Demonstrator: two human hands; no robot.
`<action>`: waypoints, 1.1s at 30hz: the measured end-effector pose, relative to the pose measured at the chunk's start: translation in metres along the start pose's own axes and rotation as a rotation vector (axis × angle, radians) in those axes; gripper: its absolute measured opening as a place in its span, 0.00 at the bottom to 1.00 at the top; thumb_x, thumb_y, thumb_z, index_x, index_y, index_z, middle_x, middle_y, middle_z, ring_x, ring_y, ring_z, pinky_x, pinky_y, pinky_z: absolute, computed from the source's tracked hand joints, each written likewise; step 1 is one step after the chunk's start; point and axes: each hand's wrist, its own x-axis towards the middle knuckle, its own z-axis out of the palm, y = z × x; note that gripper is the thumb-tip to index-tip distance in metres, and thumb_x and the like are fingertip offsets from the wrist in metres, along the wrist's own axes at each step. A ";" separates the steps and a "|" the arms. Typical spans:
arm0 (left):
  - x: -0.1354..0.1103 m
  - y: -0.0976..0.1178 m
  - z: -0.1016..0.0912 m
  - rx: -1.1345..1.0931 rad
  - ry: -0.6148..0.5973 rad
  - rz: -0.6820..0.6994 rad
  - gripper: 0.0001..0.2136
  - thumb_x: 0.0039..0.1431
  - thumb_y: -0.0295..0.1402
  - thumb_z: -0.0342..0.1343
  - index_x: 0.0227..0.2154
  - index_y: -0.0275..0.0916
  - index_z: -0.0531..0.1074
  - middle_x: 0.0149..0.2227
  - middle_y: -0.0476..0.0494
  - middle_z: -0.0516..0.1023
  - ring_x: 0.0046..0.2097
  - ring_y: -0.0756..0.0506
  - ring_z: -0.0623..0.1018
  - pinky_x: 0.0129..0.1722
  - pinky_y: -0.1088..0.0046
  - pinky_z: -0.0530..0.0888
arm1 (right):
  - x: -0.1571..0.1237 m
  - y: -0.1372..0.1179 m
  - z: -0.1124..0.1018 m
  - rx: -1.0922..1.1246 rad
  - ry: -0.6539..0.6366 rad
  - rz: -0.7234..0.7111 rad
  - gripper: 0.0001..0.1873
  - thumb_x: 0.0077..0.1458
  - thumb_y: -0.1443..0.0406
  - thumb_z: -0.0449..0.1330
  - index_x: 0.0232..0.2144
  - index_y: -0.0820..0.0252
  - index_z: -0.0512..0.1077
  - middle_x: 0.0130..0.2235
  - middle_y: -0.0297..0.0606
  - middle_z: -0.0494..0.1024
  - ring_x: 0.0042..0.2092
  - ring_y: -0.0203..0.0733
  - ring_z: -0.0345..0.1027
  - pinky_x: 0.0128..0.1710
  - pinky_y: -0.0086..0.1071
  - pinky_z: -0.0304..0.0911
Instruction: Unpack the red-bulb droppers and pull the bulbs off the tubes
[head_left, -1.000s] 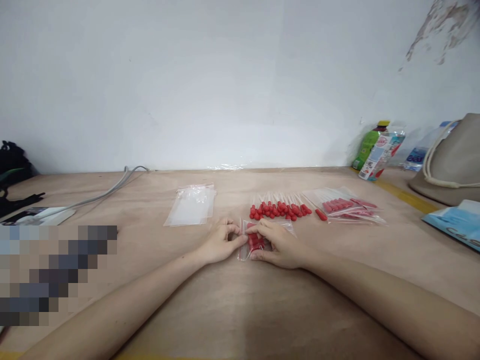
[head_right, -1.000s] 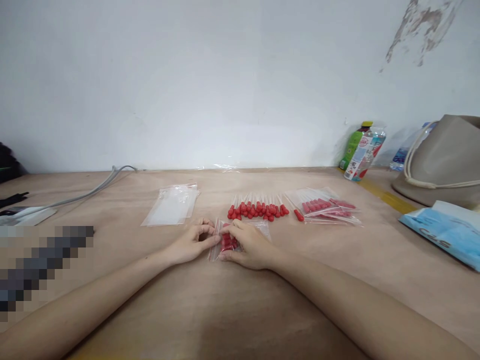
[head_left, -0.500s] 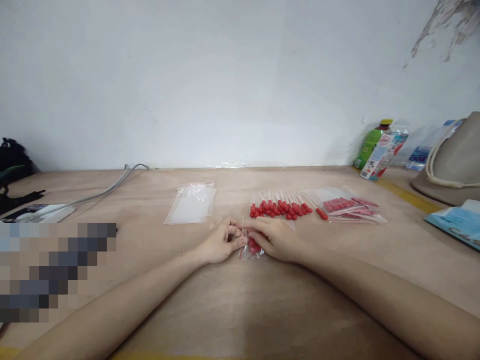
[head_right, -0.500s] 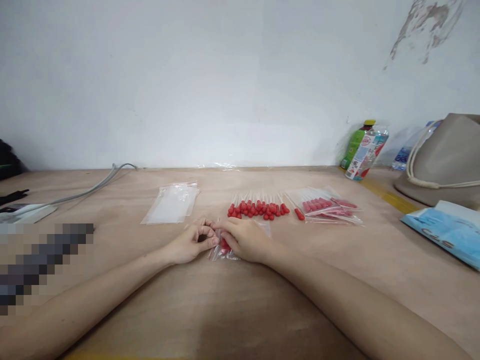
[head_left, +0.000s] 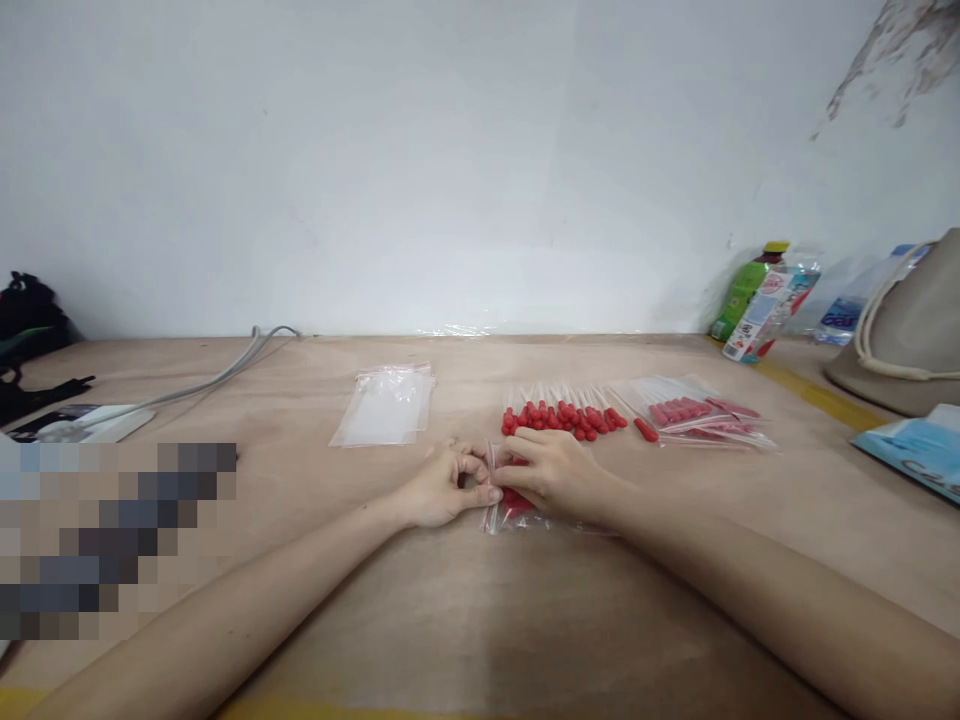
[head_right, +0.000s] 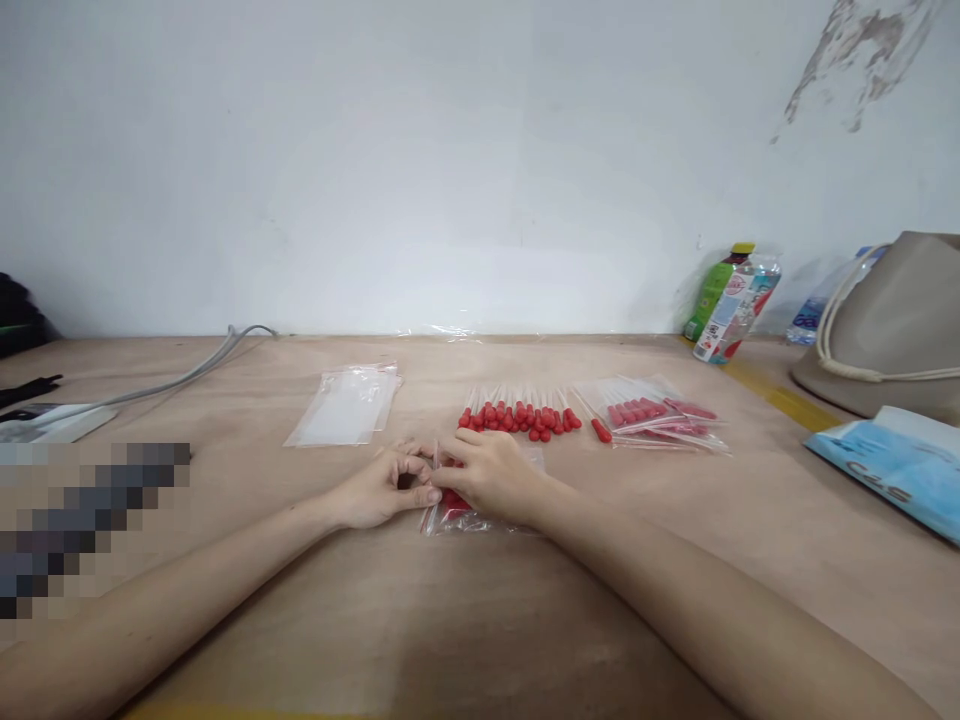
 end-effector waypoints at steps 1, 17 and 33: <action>0.000 0.000 0.000 0.000 -0.003 0.003 0.13 0.50 0.41 0.57 0.19 0.36 0.69 0.38 0.48 0.72 0.43 0.46 0.69 0.46 0.66 0.64 | 0.002 0.000 -0.001 0.001 -0.023 -0.006 0.12 0.59 0.63 0.49 0.31 0.56 0.72 0.34 0.36 0.72 0.34 0.35 0.60 0.32 0.30 0.51; 0.000 -0.001 -0.003 -0.096 -0.005 -0.022 0.10 0.55 0.36 0.51 0.25 0.38 0.72 0.39 0.46 0.71 0.46 0.45 0.67 0.50 0.66 0.63 | -0.004 0.002 0.009 -0.054 -0.006 -0.089 0.13 0.60 0.71 0.44 0.33 0.59 0.68 0.34 0.34 0.74 0.37 0.36 0.60 0.40 0.34 0.49; 0.000 0.004 0.006 0.073 0.094 0.008 0.11 0.55 0.27 0.44 0.21 0.37 0.68 0.35 0.47 0.72 0.39 0.47 0.69 0.45 0.68 0.64 | -0.002 -0.004 0.013 -0.142 0.092 -0.074 0.12 0.60 0.70 0.46 0.33 0.63 0.69 0.36 0.35 0.75 0.40 0.37 0.60 0.39 0.35 0.51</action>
